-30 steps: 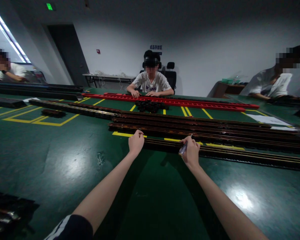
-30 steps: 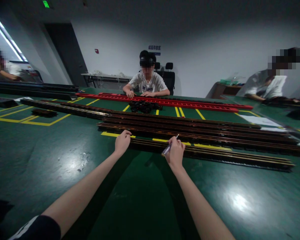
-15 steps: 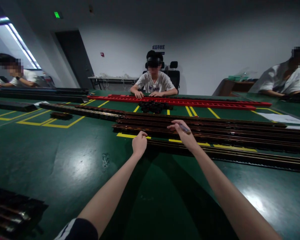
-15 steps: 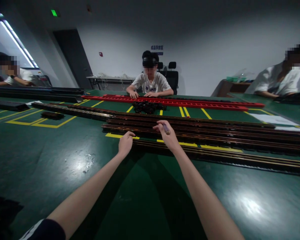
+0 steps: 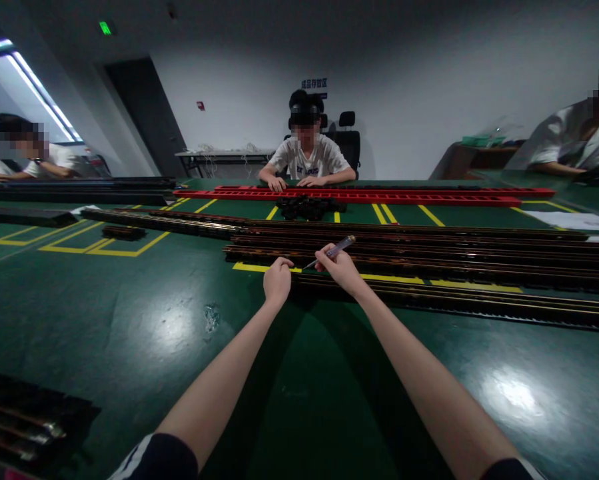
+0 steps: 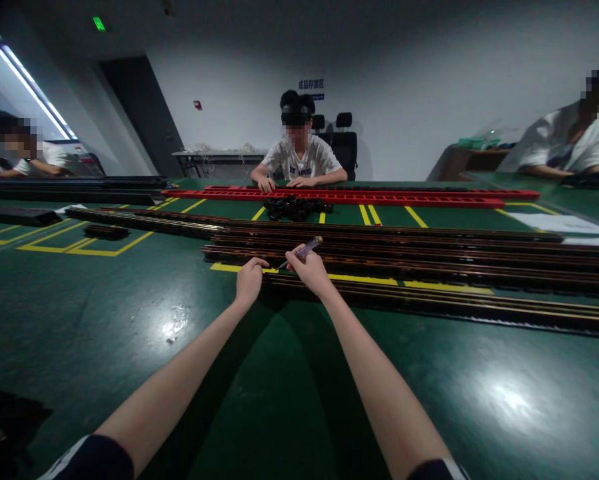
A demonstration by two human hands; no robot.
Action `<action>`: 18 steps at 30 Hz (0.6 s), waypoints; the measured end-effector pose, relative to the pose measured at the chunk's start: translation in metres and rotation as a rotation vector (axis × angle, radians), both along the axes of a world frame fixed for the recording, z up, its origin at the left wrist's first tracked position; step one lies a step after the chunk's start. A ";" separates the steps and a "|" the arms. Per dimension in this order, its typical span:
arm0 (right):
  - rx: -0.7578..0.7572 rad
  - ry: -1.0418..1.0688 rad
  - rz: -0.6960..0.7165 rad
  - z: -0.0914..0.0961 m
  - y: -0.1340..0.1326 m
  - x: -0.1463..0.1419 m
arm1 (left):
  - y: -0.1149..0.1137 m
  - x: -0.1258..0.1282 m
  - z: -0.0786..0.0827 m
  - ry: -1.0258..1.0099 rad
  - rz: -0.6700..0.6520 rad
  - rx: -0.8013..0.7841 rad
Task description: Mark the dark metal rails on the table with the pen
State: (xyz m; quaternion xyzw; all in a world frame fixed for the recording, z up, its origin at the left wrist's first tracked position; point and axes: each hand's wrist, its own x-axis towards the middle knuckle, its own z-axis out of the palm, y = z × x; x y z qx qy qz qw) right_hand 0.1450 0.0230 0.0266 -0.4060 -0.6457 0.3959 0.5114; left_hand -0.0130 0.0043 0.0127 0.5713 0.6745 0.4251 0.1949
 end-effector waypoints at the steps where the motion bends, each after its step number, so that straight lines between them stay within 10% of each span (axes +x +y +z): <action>1: -0.004 -0.001 0.003 0.000 -0.001 0.001 | 0.000 0.000 0.000 0.001 0.002 -0.002; 18: -0.021 -0.059 0.078 0.004 -0.006 0.003 | -0.001 0.003 0.006 0.027 0.009 -0.047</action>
